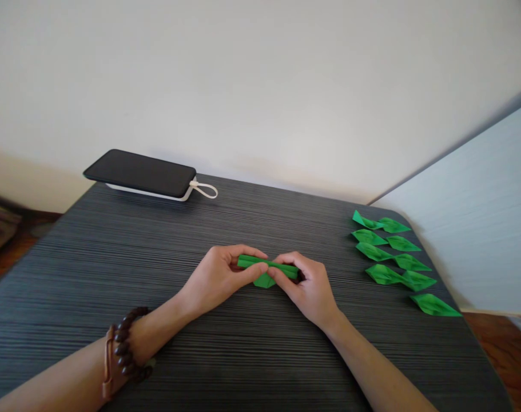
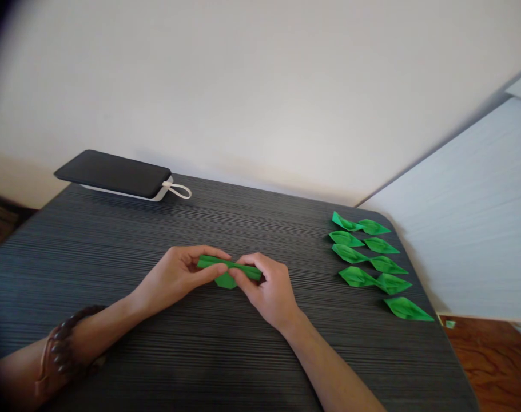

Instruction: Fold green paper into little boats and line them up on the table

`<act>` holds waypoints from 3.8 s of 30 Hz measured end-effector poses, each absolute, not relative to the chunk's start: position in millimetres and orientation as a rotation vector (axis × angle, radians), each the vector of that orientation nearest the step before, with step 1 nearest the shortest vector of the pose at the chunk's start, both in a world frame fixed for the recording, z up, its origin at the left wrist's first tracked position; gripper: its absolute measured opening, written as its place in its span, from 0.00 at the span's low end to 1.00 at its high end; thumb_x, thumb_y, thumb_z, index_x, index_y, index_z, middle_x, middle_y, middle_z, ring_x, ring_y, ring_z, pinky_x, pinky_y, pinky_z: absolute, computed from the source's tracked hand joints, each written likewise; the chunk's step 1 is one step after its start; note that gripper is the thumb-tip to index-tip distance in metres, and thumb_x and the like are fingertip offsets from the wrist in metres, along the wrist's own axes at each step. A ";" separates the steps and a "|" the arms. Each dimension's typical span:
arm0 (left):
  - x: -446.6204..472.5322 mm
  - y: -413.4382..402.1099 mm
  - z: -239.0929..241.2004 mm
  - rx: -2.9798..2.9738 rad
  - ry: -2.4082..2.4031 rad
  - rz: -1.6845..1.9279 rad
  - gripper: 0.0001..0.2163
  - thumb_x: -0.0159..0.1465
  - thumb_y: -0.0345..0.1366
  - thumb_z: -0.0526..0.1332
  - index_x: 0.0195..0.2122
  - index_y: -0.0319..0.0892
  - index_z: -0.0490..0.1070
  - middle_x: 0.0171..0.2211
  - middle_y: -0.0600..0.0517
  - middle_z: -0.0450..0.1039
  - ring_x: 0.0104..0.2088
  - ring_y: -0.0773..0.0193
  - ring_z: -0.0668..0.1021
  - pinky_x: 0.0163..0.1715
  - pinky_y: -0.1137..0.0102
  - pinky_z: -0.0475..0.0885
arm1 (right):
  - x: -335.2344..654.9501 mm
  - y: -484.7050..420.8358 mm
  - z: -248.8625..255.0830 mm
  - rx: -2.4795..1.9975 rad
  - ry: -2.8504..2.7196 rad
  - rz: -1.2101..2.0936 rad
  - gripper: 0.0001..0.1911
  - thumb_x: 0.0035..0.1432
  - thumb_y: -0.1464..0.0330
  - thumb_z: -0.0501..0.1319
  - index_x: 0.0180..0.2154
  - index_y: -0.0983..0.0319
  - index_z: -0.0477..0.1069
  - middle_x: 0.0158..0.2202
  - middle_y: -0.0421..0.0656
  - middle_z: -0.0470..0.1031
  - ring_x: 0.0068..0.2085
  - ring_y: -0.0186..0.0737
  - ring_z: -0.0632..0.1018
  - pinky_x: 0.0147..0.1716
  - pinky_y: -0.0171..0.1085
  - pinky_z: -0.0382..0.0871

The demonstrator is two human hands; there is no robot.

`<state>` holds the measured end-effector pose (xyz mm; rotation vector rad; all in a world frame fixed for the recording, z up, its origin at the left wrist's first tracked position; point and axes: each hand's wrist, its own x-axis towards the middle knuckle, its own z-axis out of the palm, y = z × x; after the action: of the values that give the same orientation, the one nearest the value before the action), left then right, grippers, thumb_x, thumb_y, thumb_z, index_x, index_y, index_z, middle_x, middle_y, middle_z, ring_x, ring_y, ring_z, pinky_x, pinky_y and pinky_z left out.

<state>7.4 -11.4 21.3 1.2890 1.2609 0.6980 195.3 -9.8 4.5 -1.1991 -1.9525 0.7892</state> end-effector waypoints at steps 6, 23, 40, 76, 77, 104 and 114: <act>7.6 -10.4 22.5 1.287 1.238 0.682 0.12 0.57 0.43 0.62 0.37 0.42 0.77 0.29 0.53 0.79 0.30 0.63 0.78 0.30 0.73 0.71 | 198.3 -9.5 1.9 -1.173 -1.897 0.824 0.05 0.53 0.66 0.63 0.32 0.60 0.74 0.29 0.39 0.77 0.28 0.34 0.75 0.29 0.33 0.68; 4.2 -9.9 21.3 1.339 1.195 0.528 0.14 0.57 0.42 0.61 0.39 0.39 0.76 0.29 0.50 0.78 0.31 0.60 0.79 0.30 0.72 0.72 | 201.2 -7.1 7.7 -1.227 -1.866 0.984 0.07 0.52 0.65 0.64 0.31 0.62 0.74 0.28 0.40 0.75 0.28 0.34 0.73 0.29 0.33 0.65; 0.6 -9.7 23.4 1.472 1.096 0.469 0.14 0.56 0.31 0.54 0.40 0.36 0.76 0.29 0.51 0.78 0.28 0.65 0.77 0.26 0.76 0.67 | 214.3 -0.4 12.9 -1.140 -2.014 1.145 0.10 0.56 0.64 0.61 0.27 0.63 0.76 0.23 0.39 0.70 0.25 0.30 0.69 0.27 0.32 0.61; 1.0 -7.2 31.8 1.564 1.165 0.473 0.10 0.57 0.35 0.58 0.36 0.38 0.76 0.27 0.53 0.76 0.24 0.69 0.72 0.24 0.76 0.63 | 214.0 -0.2 17.2 -1.022 -2.290 1.033 0.09 0.56 0.72 0.57 0.34 0.61 0.76 0.24 0.37 0.78 0.27 0.34 0.72 0.33 0.34 0.62; 2.1 -7.4 33.9 1.588 1.193 0.464 0.10 0.56 0.35 0.58 0.36 0.39 0.77 0.27 0.54 0.76 0.24 0.69 0.71 0.24 0.76 0.62 | 212.3 -1.0 16.7 -1.050 -2.288 1.001 0.08 0.55 0.72 0.58 0.34 0.61 0.76 0.23 0.38 0.78 0.27 0.34 0.72 0.33 0.35 0.62; -18.5 5.2 18.2 1.353 0.807 0.412 0.15 0.63 0.33 0.53 0.50 0.41 0.69 0.42 0.50 0.76 0.41 0.63 0.77 0.44 0.70 0.69 | 229.6 4.9 10.5 -1.068 -2.180 1.380 0.16 0.57 0.72 0.55 0.46 0.62 0.73 0.25 0.39 0.75 0.25 0.31 0.72 0.24 0.29 0.61; -23.1 7.4 17.1 1.311 0.693 0.374 0.17 0.64 0.34 0.53 0.54 0.42 0.64 0.46 0.48 0.74 0.44 0.61 0.76 0.48 0.67 0.68 | 236.4 8.5 11.8 -0.940 -2.114 1.553 0.18 0.60 0.69 0.51 0.51 0.63 0.69 0.29 0.41 0.77 0.30 0.34 0.74 0.31 0.32 0.65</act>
<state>-23.1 7.4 17.1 1.3113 0.6925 0.3742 236.4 8.5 11.8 -0.9397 -2.1137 1.5532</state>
